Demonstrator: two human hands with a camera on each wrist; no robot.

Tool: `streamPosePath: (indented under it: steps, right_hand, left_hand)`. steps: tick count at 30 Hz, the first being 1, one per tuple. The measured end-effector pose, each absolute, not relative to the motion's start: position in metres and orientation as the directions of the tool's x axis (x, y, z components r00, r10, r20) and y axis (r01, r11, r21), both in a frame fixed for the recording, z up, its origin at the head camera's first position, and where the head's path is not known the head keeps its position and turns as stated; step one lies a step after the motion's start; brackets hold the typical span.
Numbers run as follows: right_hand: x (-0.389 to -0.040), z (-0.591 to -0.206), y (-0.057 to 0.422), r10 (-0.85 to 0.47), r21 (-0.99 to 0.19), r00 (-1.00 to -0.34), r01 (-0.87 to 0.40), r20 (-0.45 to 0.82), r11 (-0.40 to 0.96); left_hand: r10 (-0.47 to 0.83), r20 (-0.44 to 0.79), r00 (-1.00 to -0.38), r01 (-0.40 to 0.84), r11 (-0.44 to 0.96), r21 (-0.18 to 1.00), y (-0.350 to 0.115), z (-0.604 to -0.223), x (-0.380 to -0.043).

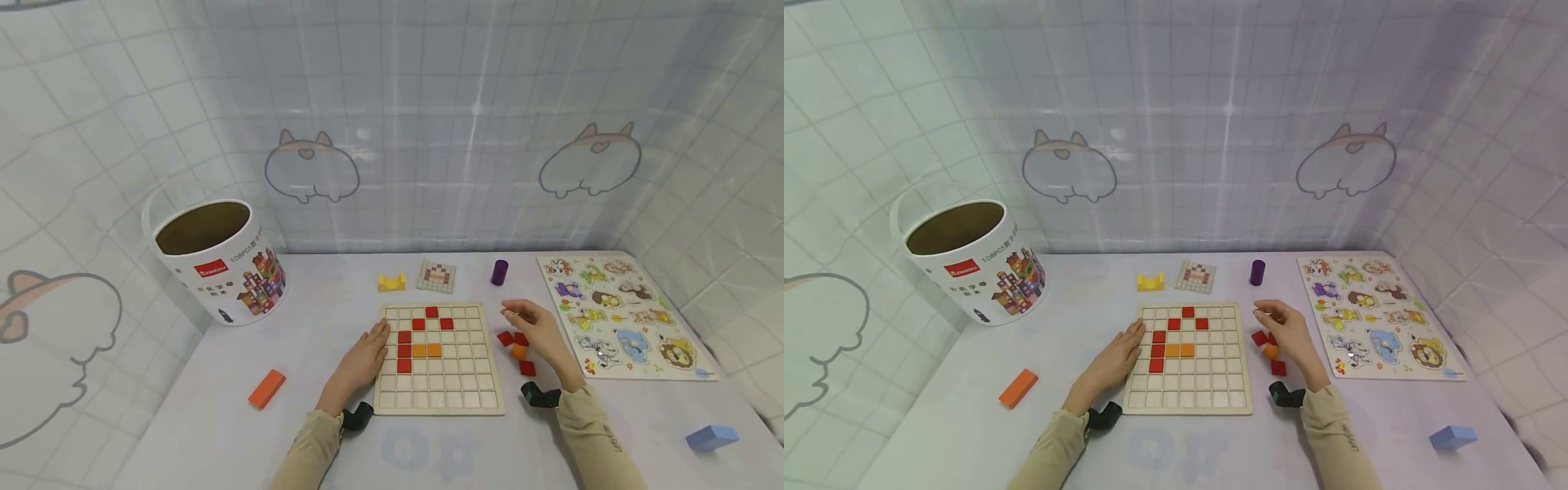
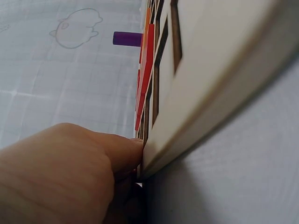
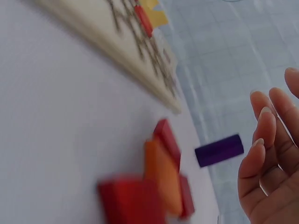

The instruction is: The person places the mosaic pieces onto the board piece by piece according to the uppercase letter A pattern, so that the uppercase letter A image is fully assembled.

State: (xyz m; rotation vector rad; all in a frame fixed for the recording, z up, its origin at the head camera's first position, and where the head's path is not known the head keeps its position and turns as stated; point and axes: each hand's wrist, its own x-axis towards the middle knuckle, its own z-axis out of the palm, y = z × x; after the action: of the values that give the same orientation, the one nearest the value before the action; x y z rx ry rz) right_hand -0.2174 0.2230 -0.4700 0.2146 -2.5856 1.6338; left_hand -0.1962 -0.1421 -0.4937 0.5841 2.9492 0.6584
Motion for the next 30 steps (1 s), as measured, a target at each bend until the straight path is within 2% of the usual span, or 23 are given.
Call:
streamPosePath:
  steps: [7, 11, 14, 22, 30]
  right_hand:
    - [-0.203, -0.477, 0.249, -0.09, -0.903, -0.996, -0.064, 0.028, 0.425]
    - [-0.196, -0.484, 0.261, -0.092, -0.879, -0.992, 0.029, -0.083, 0.475]
    - [-0.194, -0.489, 0.266, -0.105, -0.864, -0.987, 0.053, -0.121, 0.5]
    - [-0.191, -0.497, 0.272, -0.177, -0.871, -0.981, -0.014, -0.084, 0.492]
    - [-0.193, -0.498, 0.272, -0.193, -0.863, -0.98, -0.059, -0.045, 0.503]
  left_hand:
    - [0.378, 0.024, -0.925, 0.353, 0.837, 0.417, -0.141, -0.49, -0.195]
    - [0.373, 0.018, -0.928, 0.346, 0.839, 0.42, -0.141, -0.489, -0.195]
    - [0.373, 0.015, -0.928, 0.346, 0.843, 0.411, -0.141, -0.489, -0.195]
    - [0.378, 0.008, -0.926, 0.347, 0.842, 0.414, -0.142, -0.492, -0.194]
    - [0.375, 0.013, -0.927, 0.346, 0.842, 0.414, -0.141, -0.491, -0.194]
